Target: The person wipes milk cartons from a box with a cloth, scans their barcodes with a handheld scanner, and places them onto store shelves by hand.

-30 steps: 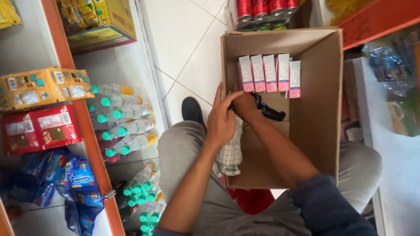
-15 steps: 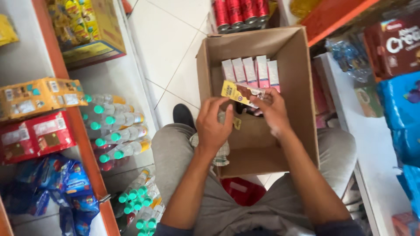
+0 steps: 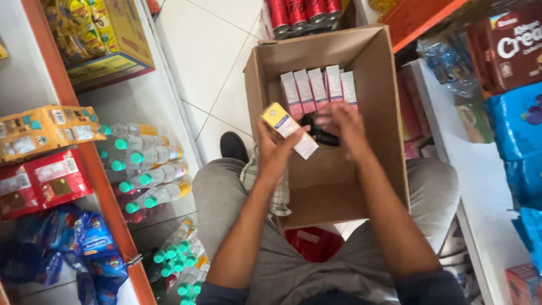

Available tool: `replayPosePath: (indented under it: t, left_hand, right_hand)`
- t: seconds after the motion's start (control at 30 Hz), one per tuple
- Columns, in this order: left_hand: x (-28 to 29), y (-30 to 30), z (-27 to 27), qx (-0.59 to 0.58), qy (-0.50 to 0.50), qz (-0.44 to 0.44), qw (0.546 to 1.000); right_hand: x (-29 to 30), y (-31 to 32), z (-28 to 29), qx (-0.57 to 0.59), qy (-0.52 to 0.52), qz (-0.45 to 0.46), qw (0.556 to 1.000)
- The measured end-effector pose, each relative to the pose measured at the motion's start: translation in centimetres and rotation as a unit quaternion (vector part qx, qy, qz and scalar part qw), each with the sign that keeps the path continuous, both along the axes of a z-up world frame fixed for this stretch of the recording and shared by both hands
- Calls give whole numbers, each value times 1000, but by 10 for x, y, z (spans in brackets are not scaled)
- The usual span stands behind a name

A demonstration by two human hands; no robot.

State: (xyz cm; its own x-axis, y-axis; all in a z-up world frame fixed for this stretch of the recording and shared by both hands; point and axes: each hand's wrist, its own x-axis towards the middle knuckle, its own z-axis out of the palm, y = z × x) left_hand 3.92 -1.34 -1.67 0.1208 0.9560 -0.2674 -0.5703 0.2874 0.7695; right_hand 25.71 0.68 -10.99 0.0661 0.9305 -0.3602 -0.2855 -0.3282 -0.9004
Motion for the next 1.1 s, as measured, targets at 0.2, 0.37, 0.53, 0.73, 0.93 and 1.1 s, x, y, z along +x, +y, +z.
replayPosePath:
  t: [0.2, 0.37, 0.53, 0.73, 0.93, 1.1]
  left_hand:
    - [-10, 7, -8, -17, -94, -23, 995]
    - [-17, -4, -42, -56, -159, -23, 985]
    - [-21, 2, -24, -21, -183, -74, 980]
    - [-23, 9, 1, -69, -241, -94, 964]
    - [-23, -2, -49, -43, -244, -46, 968]
    - [-22, -2, -68, -18, -187, -40, 981]
  right_hand:
    - [25, 7, -143, -39, -444, 116, 888]
    - [-1, -18, -179, 45, -544, 229, 806]
    - [-8, -11, -176, -58, -669, 283, 685]
    - [-9, -21, -171, -124, -616, 299, 718]
    - [-7, 2, -132, -108, -569, 362, 730]
    - [-19, 4, 7, -178, -468, 368, 783]
